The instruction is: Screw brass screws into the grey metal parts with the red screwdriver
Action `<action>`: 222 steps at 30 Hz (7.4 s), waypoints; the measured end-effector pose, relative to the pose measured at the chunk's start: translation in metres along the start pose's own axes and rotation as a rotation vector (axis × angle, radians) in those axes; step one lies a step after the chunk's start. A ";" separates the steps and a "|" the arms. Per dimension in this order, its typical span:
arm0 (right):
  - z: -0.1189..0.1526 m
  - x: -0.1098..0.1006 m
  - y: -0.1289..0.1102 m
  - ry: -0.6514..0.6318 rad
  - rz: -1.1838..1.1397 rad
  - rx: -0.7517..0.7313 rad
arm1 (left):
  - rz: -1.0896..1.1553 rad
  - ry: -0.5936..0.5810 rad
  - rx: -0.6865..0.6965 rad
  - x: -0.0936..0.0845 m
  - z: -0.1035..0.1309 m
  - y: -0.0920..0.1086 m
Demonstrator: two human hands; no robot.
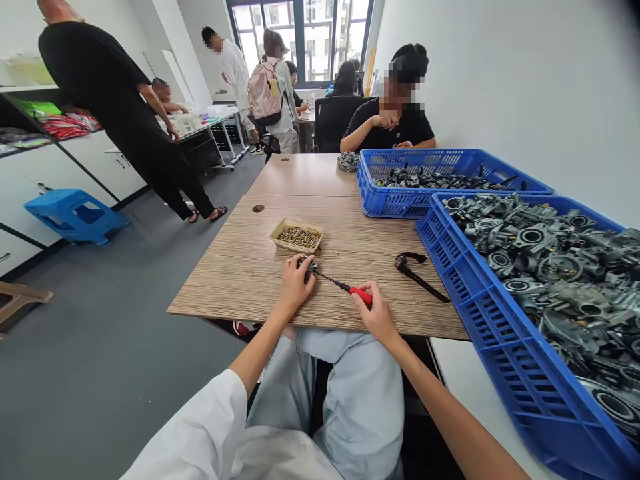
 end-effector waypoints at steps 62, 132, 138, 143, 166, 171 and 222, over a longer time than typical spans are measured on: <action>-0.002 0.000 0.007 0.022 0.010 0.029 | -0.004 -0.003 -0.006 -0.004 0.000 0.002; 0.003 0.003 0.007 0.034 0.083 -0.064 | 0.244 -0.075 -0.112 -0.004 -0.008 -0.001; 0.004 0.004 0.004 0.043 0.071 -0.065 | 0.242 -0.071 -0.105 -0.004 -0.007 -0.001; 0.004 0.004 0.006 0.044 0.075 -0.059 | 0.249 -0.074 -0.108 -0.005 -0.007 -0.001; 0.005 0.004 0.014 0.008 0.125 -0.097 | 0.229 -0.072 -0.095 -0.006 -0.008 0.000; 0.005 0.004 0.010 0.000 0.124 -0.037 | 0.224 -0.077 -0.094 -0.006 -0.008 0.000; -0.001 -0.004 0.006 0.157 -0.205 0.117 | 0.001 -0.119 -0.043 -0.003 -0.003 0.004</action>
Point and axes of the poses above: each hand's wrist, its own z-axis away from the middle knuckle, its own x-axis out of the palm, y = z × x, the point moved 1 cm from there along -z, towards the middle knuckle, and after that the axes turned 15 degrees about -z, right-handed, at the moved point
